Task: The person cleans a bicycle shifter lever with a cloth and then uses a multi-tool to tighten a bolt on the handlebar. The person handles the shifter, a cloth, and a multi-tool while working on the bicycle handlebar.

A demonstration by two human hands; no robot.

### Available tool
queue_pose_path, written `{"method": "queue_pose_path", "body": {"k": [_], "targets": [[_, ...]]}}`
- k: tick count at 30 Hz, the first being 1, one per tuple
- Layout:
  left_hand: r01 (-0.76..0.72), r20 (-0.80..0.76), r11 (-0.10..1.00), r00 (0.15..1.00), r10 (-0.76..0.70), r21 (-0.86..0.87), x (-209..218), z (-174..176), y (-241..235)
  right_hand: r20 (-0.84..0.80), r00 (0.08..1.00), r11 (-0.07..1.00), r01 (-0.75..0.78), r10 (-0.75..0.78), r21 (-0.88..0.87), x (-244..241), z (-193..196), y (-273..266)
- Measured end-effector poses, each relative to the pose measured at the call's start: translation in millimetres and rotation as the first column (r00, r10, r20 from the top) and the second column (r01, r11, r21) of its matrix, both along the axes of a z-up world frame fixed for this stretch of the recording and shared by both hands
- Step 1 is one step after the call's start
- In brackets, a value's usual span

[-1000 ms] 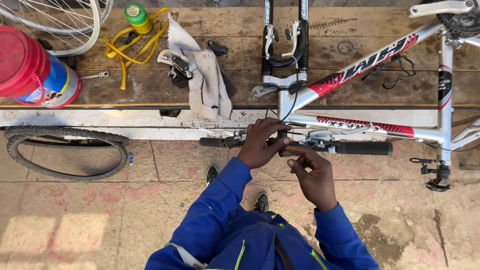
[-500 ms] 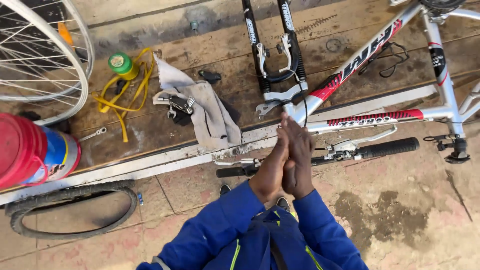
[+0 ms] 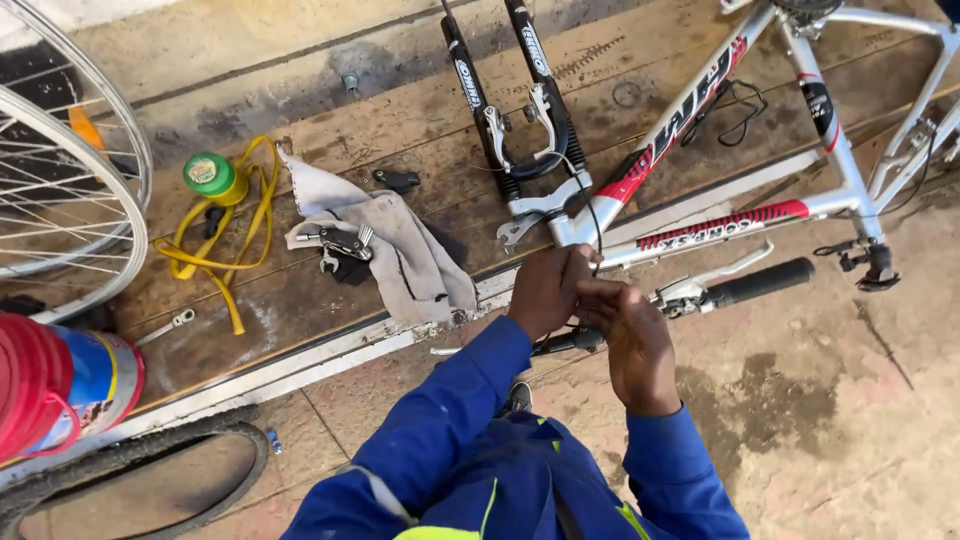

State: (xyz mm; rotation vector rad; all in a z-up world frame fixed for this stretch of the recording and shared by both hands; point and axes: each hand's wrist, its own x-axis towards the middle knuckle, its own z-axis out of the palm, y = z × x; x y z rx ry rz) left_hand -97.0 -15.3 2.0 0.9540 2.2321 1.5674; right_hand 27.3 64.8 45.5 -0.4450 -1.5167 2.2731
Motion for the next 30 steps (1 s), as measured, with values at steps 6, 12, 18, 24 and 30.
{"method": "queue_pose_path", "body": {"k": [6, 12, 18, 24, 30], "targets": [[-0.129, 0.215, 0.990, 0.970, 0.113, 0.061, 7, 14, -32, 0.250, 0.968, 0.986, -0.059, 0.018, 0.157, -22, 14, -11], [-0.201, 0.262, 0.977, 0.949, 0.174, 0.077, -7, -6, -77, 0.485, 0.860, 0.799, -0.400, 0.159, 0.449, -49, -5, -25], [-0.324, 0.322, 0.946, 0.896, 0.306, 0.002, -43, -26, -137, 0.533, 0.821, 0.668, -0.515, 0.204, 0.537, -99, 4, -59], [-0.391, 0.347, 0.920, 0.860, 0.374, -0.021, -83, -31, -208, 0.576, 0.799, 0.560, -0.562, 0.174, 0.609, -171, -10, -132], [-0.518, 0.298, 0.845, 0.792, 0.533, -0.135, -127, -49, -260, 0.597, 0.796, 0.414, -0.579, 0.099, 0.703, -216, -31, -187]]}}
